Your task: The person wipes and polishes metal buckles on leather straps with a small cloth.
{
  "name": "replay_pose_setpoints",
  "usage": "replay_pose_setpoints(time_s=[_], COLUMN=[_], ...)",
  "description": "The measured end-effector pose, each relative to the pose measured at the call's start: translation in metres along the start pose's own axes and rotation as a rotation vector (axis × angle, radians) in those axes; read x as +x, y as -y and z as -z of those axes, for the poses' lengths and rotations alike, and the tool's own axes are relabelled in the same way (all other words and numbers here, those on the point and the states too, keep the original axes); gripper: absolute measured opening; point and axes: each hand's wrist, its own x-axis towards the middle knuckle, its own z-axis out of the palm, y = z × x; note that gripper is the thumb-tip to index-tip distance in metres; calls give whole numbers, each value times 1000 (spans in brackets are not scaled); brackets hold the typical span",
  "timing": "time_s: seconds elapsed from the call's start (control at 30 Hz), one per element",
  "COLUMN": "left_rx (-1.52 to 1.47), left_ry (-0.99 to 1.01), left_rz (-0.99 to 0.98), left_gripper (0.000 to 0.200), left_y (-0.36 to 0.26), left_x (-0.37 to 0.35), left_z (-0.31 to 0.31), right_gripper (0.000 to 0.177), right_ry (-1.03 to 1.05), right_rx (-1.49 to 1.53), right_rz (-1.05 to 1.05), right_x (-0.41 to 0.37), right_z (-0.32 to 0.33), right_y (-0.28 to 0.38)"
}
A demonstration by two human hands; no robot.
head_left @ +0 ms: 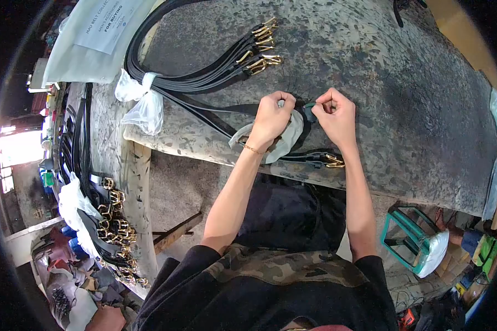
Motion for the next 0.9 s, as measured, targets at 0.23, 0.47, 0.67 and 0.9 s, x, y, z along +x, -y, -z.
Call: replay_pose_setpoints(time_s=[0.23, 0.47, 0.67, 0.9], left_rx=[-183, -1136, 561, 636], left_ry=[-43, -118, 39, 198], left_rz=[78, 109, -758, -772], left_gripper=[14, 9, 20, 26], left_y=[0, -29, -12, -16], left_x=[-1, -4, 0, -34], left_z=[4, 13, -5, 6], right_gripper=[10, 5, 4, 4], right_ry=[-40, -97, -286, -330], right_rx=[247, 658, 1083, 1146], right_rz=[-20, -64, -214, -180], right_x=[4, 6, 7, 5], right_z=[3, 8, 16, 16], right_y=[-14, -20, -21, -29])
